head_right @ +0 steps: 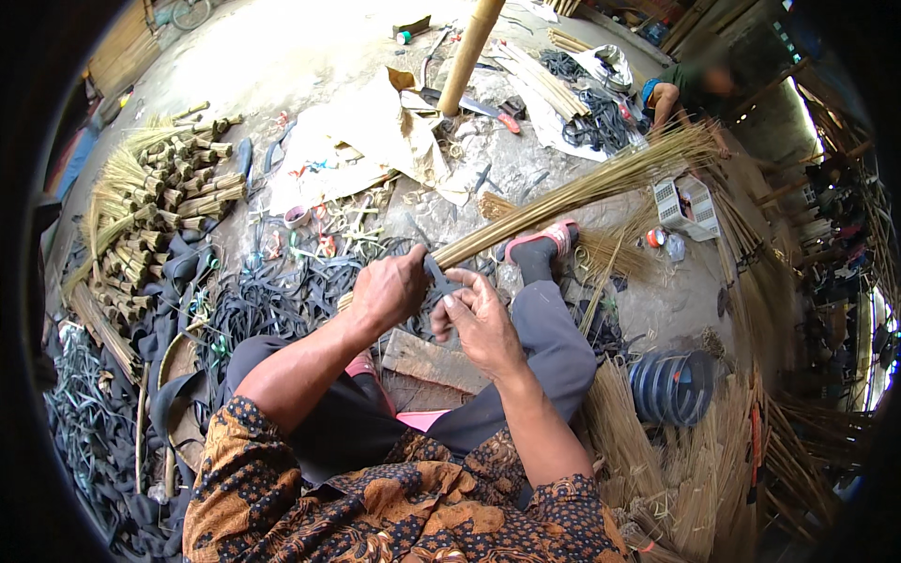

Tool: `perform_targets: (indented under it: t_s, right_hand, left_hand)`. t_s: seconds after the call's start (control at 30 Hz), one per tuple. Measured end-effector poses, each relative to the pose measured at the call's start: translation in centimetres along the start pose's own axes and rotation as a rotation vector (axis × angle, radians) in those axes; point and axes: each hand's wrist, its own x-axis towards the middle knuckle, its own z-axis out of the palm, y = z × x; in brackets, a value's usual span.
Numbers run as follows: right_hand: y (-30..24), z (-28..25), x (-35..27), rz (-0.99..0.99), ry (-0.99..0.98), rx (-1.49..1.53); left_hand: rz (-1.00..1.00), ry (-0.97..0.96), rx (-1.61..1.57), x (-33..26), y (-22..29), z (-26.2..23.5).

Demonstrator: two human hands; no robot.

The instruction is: The person sits on the floor and repeatedly gathers bundles of dried broom stalks, aligns them, and ties them with black rubber bands. Finished bundles are placed aside while new stalks are gathered from a nearby pile.

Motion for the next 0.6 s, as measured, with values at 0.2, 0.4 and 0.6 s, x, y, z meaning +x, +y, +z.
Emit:
perform_targets:
  t_s: [0.2, 0.4, 0.6]
  right_hand:
    - [0.2, 3.1, -2.9, -0.329, -0.134, -0.644]
    - [0.6, -1.9, -7.0, -0.234, -0.069, -0.736]
    - [2.5, -8.0, -3.0, -0.483, 0.053, -1.066]
  left_hand:
    - [0.004, -0.065, 0.057, 1.5, -1.4, 1.6]
    - [-0.16, -0.296, -0.331, 2.1, -0.9, -3.5]
    - [0.166, -0.588, -0.705, -1.5, 3.7, -5.5]
